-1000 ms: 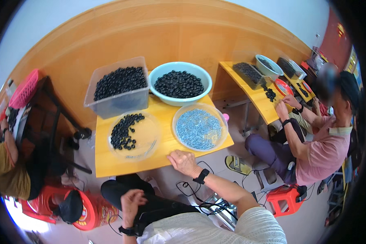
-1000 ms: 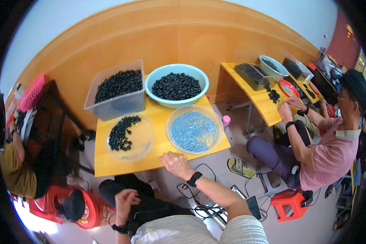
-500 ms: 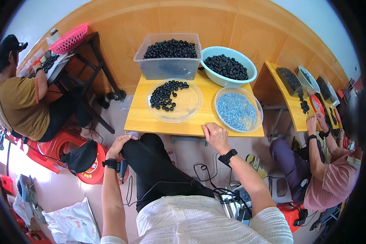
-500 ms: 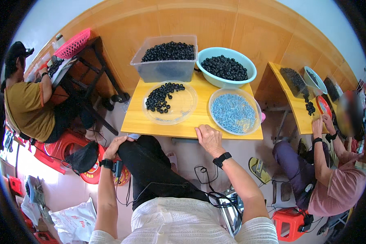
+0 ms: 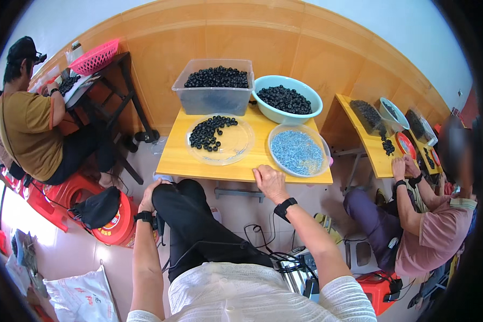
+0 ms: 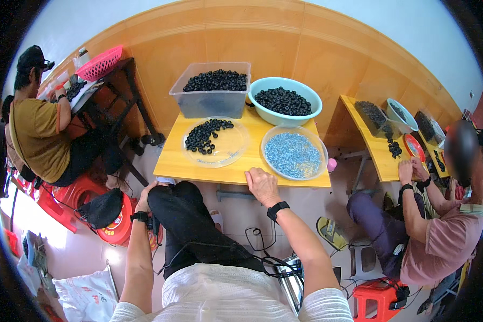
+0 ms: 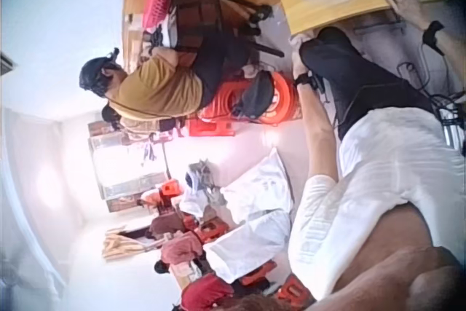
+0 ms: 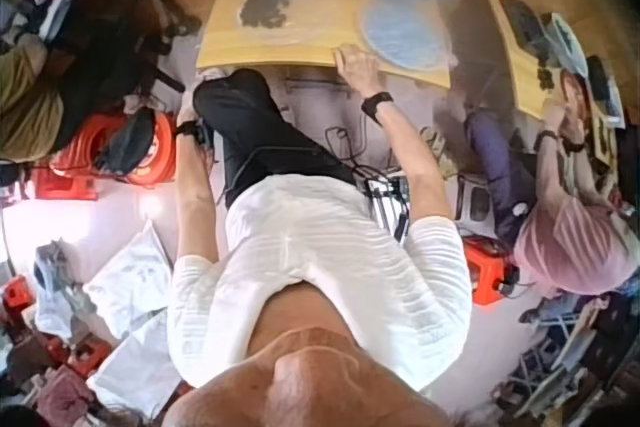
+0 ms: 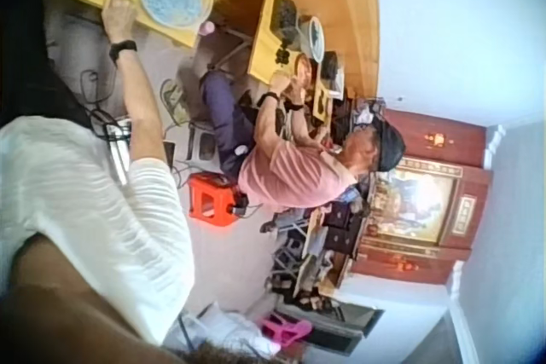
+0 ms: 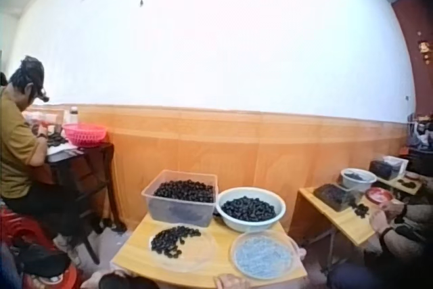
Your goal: Manually sorting and assembling small black spherical beads with light-colored components.
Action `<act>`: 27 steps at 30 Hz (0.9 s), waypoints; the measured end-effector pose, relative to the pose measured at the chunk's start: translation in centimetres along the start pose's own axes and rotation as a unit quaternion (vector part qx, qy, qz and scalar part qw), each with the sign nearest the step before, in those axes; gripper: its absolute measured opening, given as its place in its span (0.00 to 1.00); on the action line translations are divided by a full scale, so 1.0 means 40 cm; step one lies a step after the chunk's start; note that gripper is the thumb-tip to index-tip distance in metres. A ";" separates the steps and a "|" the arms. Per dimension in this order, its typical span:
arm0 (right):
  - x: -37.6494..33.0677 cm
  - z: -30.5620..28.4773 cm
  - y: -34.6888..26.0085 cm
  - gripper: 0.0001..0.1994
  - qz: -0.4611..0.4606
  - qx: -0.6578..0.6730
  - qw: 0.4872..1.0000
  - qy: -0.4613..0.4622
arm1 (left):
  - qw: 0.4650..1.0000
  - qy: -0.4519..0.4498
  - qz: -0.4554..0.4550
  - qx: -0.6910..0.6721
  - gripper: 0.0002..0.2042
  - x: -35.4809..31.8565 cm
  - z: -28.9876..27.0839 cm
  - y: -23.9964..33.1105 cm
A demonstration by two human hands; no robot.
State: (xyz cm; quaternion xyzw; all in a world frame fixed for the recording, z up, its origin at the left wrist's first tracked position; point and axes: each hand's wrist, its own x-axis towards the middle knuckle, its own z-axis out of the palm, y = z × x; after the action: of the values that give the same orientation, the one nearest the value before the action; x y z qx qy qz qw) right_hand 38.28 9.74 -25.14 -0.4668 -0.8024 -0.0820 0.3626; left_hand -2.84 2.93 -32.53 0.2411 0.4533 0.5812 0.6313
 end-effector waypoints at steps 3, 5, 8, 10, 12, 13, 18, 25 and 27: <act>-0.021 -0.013 0.026 0.11 0.010 -0.006 1.000 0.000 | 0.995 -0.044 0.011 0.094 0.18 -0.031 0.099 0.027; -0.023 -0.009 0.029 0.10 0.012 -0.014 1.000 0.002 | 0.990 -0.073 -0.003 0.118 0.17 -0.064 0.137 0.065; -0.022 -0.008 0.020 0.10 0.005 0.002 1.000 0.013 | 0.985 -0.080 0.040 0.146 0.17 -0.100 0.162 0.096; -0.019 -0.006 0.016 0.10 0.006 0.001 1.000 0.001 | 0.984 -0.068 0.057 0.153 0.17 -0.118 0.167 0.099; -0.026 -0.005 0.025 0.10 0.017 -0.001 1.000 -0.017 | 0.989 -0.066 0.034 0.127 0.19 -0.146 0.199 0.114; -0.025 -0.004 0.023 0.10 0.016 -0.003 1.000 -0.017 | 0.989 -0.067 0.035 0.126 0.19 -0.160 0.208 0.119; -0.022 -0.004 0.025 0.11 0.006 0.004 1.000 0.009 | 0.990 -0.027 0.047 0.129 0.19 -0.206 0.253 0.150; -0.018 -0.004 0.028 0.11 0.017 -0.009 1.000 -0.019 | 0.975 -0.072 0.124 0.167 0.18 -0.210 0.272 0.147; -0.017 -0.003 0.025 0.11 0.019 -0.007 1.000 -0.016 | 0.978 -0.058 0.086 0.180 0.17 -0.191 0.247 0.136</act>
State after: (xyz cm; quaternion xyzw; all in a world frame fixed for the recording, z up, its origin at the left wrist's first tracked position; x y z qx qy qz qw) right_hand 39.35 9.78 -25.72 -0.4854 -0.7987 -0.0730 0.3482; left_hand 3.45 -1.02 -21.10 0.4223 0.4906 0.5271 0.5506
